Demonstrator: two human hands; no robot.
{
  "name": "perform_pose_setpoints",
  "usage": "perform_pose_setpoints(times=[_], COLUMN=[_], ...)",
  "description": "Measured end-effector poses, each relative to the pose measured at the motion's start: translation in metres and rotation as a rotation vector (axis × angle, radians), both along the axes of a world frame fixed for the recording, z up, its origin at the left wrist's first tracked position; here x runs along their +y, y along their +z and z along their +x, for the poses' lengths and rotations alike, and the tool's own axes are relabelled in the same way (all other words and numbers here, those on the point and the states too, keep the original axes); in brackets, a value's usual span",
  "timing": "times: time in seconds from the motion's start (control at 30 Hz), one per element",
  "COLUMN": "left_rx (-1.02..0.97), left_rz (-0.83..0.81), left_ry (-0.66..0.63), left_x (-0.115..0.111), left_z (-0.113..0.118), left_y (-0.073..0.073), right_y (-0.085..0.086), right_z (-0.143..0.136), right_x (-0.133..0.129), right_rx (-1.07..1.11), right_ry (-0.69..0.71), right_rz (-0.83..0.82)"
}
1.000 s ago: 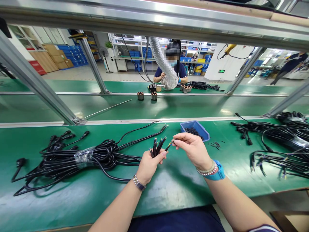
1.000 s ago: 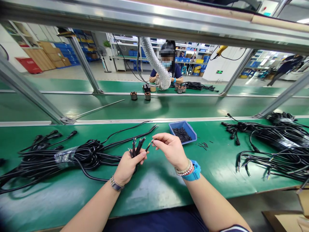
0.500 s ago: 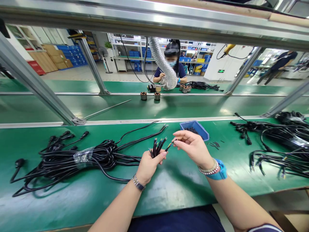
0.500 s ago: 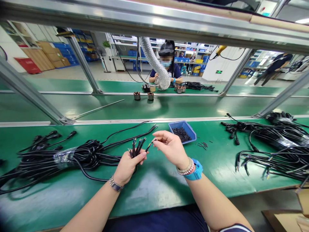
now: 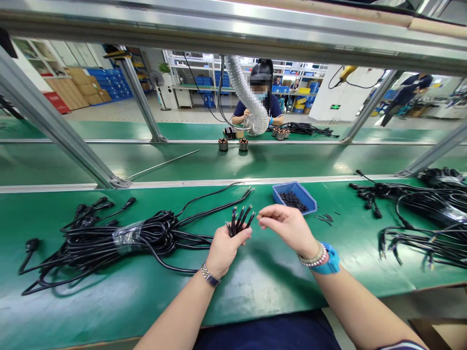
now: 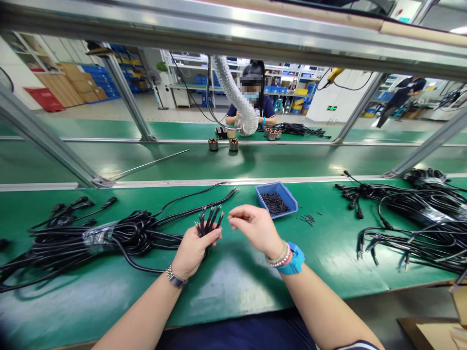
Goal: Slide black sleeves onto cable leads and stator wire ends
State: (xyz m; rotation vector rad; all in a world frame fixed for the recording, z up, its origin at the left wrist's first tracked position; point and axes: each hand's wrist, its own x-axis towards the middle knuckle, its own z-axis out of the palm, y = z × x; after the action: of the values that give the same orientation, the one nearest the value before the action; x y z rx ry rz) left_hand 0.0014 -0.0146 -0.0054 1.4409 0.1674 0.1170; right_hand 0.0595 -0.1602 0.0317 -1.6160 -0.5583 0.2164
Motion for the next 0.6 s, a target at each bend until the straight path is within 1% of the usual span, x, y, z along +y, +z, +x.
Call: perform_pose_setpoints(times=[0.07,0.17,0.3,0.6], left_rx=[0.013,0.007,-0.003,-0.015], left_rz=[-0.009,-0.009,0.004,0.026], left_ry=[-0.030,-0.076,-0.101,-0.128], left_x=[0.001,0.001,0.002,0.002], left_z=[0.000,-0.001,-0.001,-0.001], left_y=[0.001,0.002,0.003,0.003], right_y=[0.006,0.013,0.015,0.014], right_z=[0.004,0.008,0.009,0.009], right_x=[-0.003,-0.004,-0.001,0.000], right_rx=[-0.012,0.002,0.032,0.004], right_ry=[-0.045,-0.052,-0.067,-0.042], right_rz=[0.062,0.111,0.130,0.040])
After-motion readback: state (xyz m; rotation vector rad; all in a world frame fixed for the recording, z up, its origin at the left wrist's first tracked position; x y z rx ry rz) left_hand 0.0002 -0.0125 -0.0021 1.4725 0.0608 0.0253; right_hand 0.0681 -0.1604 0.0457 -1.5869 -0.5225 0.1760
